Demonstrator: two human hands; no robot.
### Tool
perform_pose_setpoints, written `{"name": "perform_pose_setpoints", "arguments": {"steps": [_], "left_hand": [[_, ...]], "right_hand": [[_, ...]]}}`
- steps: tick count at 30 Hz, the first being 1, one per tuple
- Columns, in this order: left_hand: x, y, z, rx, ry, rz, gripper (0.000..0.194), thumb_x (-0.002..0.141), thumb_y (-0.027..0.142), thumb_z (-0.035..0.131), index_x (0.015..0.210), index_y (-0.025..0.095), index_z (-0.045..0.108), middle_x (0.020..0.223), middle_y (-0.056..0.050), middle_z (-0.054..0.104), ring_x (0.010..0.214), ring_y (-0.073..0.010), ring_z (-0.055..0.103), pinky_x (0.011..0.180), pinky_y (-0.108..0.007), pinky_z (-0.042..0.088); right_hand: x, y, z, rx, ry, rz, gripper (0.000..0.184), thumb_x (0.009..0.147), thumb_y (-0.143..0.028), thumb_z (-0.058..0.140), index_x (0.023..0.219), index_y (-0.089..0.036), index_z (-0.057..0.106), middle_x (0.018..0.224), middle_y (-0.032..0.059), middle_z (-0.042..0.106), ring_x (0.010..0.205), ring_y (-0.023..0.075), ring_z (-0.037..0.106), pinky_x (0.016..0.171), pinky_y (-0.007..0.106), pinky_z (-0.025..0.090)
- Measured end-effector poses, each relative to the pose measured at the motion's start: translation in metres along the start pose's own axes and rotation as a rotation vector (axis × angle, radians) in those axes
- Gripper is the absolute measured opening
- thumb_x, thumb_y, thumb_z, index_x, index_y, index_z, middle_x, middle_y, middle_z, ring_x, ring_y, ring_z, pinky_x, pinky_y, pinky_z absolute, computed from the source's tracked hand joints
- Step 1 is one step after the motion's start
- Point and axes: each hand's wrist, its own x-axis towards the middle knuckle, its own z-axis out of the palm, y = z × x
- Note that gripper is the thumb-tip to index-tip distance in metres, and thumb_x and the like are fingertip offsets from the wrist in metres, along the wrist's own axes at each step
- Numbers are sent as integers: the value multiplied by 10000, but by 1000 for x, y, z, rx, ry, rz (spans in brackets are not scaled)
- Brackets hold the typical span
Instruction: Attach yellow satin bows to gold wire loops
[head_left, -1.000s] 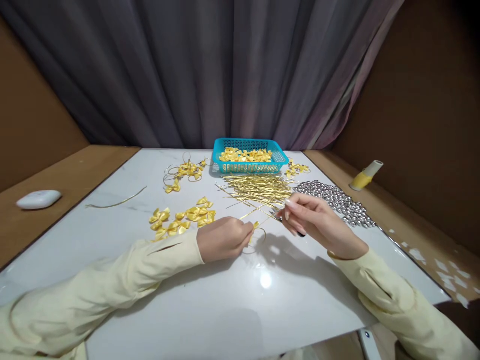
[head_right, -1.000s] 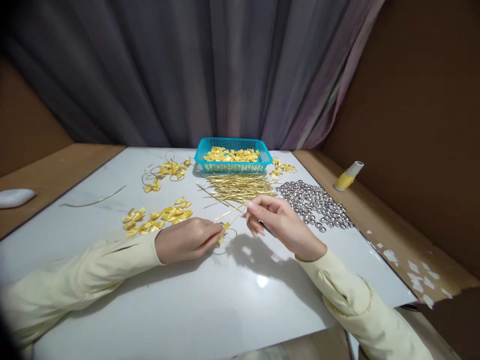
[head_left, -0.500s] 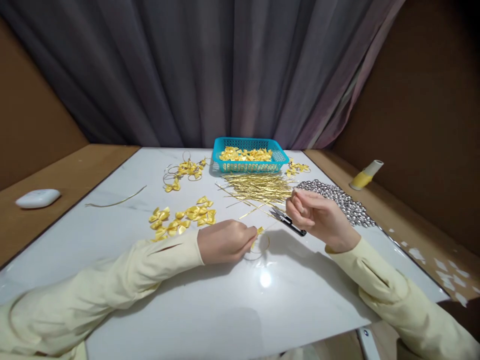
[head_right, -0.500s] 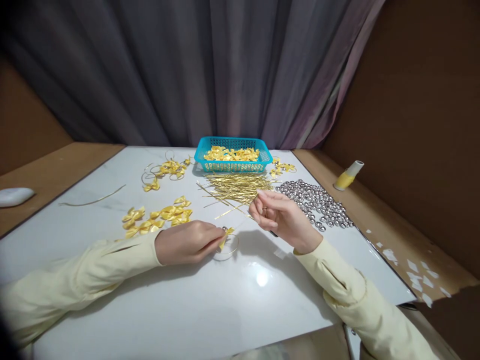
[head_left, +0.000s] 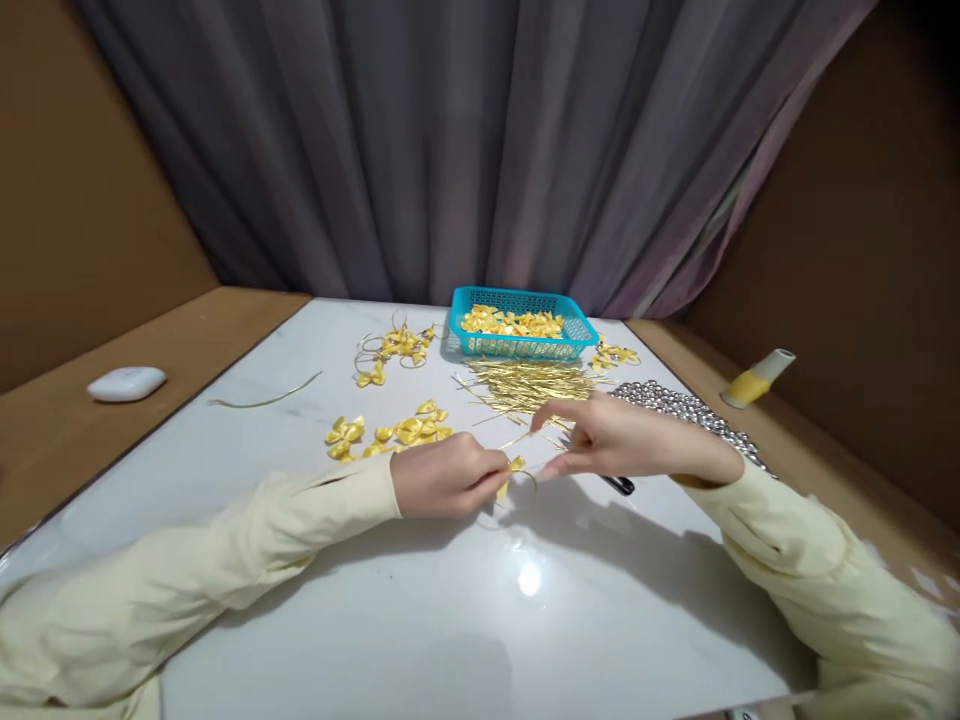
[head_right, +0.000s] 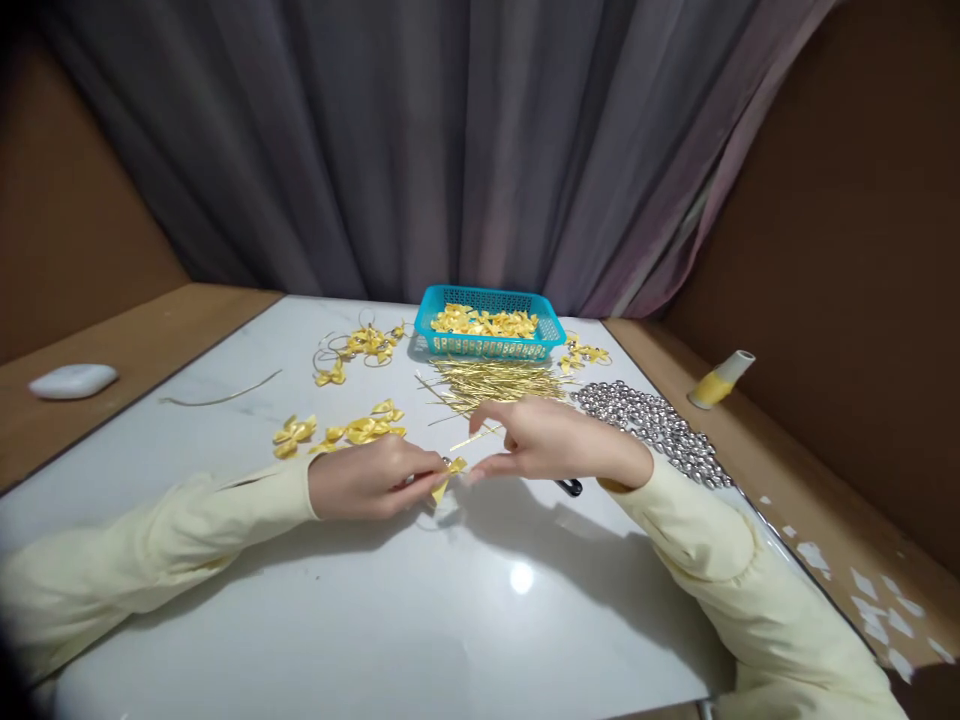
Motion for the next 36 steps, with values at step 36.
{"name": "perform_pose_setpoints", "arguments": {"steps": [36], "left_hand": [[-14,-31,-73,-499,-133,13,196,822,123,433,731,123,606,486,8,617,355,-59,537,403,-133,424]], "right_hand": [[47,-25,15,627,189,220,401,843,-414,432,526,-168,436,435,-64,267,415,69,239,429,229,193]]}}
